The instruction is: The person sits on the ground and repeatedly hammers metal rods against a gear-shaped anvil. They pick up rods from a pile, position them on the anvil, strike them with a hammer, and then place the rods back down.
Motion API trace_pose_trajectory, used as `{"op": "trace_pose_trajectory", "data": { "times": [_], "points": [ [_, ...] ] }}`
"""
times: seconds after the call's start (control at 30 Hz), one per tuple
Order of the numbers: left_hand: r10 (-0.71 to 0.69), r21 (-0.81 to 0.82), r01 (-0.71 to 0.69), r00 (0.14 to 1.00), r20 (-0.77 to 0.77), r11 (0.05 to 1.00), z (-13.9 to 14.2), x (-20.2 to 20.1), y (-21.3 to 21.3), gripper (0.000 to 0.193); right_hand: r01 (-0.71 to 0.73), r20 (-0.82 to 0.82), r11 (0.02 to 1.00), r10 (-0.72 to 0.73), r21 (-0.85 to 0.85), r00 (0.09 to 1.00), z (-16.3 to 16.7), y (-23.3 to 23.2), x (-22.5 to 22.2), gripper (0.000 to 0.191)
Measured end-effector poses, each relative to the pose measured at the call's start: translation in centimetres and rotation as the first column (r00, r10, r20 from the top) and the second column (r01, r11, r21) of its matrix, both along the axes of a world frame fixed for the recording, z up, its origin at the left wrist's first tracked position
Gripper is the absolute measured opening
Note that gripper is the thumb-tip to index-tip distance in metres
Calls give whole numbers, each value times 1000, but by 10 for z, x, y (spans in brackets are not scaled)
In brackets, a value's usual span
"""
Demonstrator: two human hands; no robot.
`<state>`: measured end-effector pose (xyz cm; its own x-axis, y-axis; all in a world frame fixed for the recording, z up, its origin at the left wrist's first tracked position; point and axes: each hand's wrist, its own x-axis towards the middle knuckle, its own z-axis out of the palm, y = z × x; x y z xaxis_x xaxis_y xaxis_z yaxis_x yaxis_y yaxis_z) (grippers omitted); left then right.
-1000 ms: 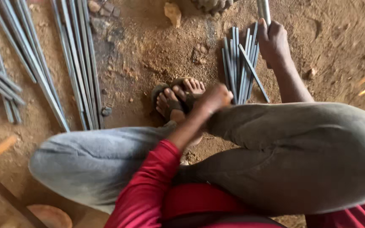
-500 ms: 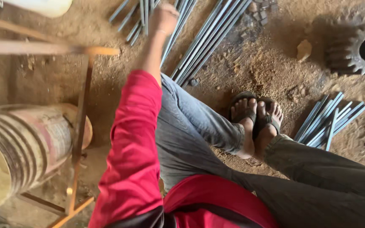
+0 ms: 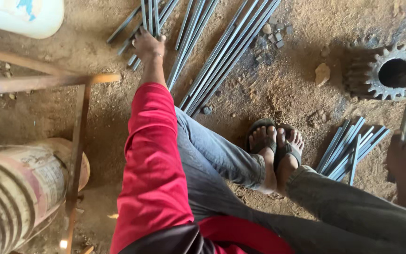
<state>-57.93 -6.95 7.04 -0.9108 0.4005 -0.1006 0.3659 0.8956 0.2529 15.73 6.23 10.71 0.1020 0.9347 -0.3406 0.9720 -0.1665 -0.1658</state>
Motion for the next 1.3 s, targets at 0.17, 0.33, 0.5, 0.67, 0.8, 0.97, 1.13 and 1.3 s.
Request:
{"op": "trace_pose_trajectory", "data": {
  "times": [0.17, 0.33, 0.5, 0.67, 0.8, 0.97, 1.13, 1.3],
  "points": [
    [-163, -42, 159, 981, -106, 986, -8, -7, 18, 36, -360, 222, 925, 328, 122, 918, -5, 4, -4, 61],
    [-79, -21, 77, 994, -69, 997, -10, -8, 32, 30, -73, 52, 997, 74, -21, 996, -17, 16, -11, 72],
    [-15, 451, -395, 740, 673, 800, -29, 0, 30, 19, 214, -438, 969, -247, -124, 865, -28, -3, -2, 60],
    [-111, 476, -3, 971, 212, 880, -29, 18, 47, 36, 277, -556, 949, -314, -152, 770, -48, -53, 13, 58],
    [-263, 228, 317, 935, -238, 920, -21, 37, 63, 57, 71, -136, 997, -72, -15, 988, -41, -58, 27, 63],
    [-166, 135, 152, 981, 98, 979, -15, 41, 64, 44, 133, -228, 988, -146, -74, 963, -36, -51, 22, 67],
    [-163, 88, 150, 972, 172, 985, -21, 45, 59, 32, 85, -179, 995, -91, -45, 980, -30, -53, 18, 70],
    [-62, 231, -68, 856, 514, 971, -13, 40, 56, 21, 123, -204, 989, -138, -87, 969, -26, -53, 19, 69]
  ]
}}
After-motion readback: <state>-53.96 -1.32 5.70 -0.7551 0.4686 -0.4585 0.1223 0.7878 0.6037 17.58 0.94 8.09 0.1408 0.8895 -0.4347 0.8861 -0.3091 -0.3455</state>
